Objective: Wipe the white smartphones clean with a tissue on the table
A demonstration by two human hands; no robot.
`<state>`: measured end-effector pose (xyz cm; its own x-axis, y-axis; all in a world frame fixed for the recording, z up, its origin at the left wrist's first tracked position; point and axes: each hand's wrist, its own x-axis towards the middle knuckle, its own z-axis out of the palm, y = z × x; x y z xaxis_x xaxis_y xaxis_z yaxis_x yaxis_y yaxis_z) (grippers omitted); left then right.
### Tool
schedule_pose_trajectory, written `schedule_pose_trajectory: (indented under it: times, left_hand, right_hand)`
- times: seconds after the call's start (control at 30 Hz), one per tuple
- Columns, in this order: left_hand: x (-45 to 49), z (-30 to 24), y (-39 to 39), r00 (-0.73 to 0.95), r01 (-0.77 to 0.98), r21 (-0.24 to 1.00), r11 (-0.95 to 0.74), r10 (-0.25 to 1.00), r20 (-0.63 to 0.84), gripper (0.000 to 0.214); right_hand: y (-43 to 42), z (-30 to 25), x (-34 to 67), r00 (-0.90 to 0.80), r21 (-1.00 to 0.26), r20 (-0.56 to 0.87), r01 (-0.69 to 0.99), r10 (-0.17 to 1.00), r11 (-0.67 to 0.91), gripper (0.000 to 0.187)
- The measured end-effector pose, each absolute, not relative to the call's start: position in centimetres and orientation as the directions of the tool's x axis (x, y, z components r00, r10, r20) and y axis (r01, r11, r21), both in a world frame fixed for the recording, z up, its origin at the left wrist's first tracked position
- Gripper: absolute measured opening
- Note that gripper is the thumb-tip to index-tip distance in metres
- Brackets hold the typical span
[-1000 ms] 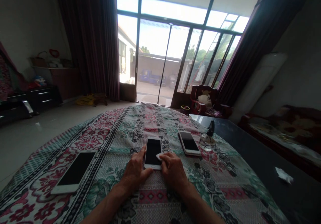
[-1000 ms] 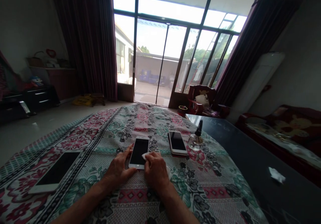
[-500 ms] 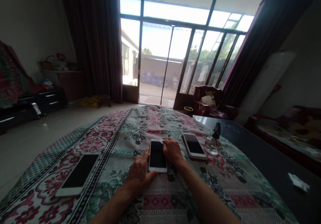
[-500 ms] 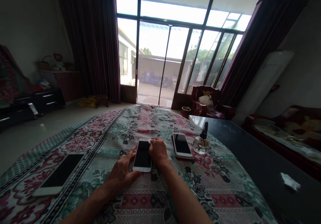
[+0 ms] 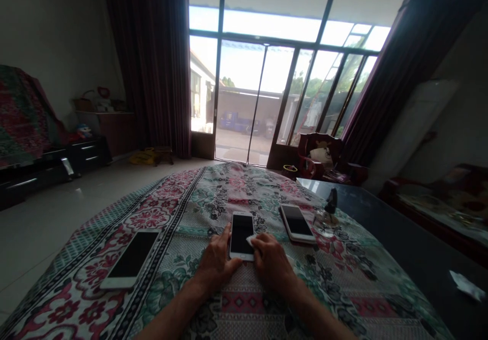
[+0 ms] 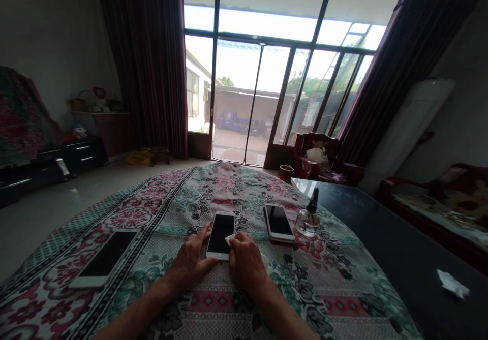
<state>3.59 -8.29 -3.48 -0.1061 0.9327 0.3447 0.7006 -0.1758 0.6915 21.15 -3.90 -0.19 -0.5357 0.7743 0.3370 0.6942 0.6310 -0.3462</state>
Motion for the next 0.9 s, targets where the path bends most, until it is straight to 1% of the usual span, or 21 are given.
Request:
schedule_pose_trajectory:
  times: [0.2, 0.47, 0.7, 0.9]
  left_hand:
    - [3.6, -3.2, -8.5, -0.111, 0.693, 0.703, -0.159, 0.940, 0.322, 0.087]
    - [3.4, -3.2, -8.4, -0.092, 0.692, 0.703, -0.163, 0.946, 0.310, 0.084]
    - [3.4, -3.5, -8.0, -0.087, 0.692, 0.706, -0.150, 0.954, 0.288, 0.093]
    - [3.5, -3.1, -8.2, -0.084, 0.718, 0.680, -0.149, 0.951, 0.297, 0.086]
  right_hand:
    - [-5.7, -0.4, 22.2, -0.571, -0.386, 0.331, 0.644, 0.751, 0.660, 0.030]
    - [-0.7, -0.1, 20.1, -0.520, -0.322, 0.318, 0.727, 0.793, 0.606, 0.031]
    - [3.5, 0.1, 18.3, -0.454, -0.277, 0.309, 0.797, 0.836, 0.536, 0.030]
    - [4.5, -0.2, 17.8, -0.404, -0.308, 0.305, 0.815, 0.862, 0.491, 0.030]
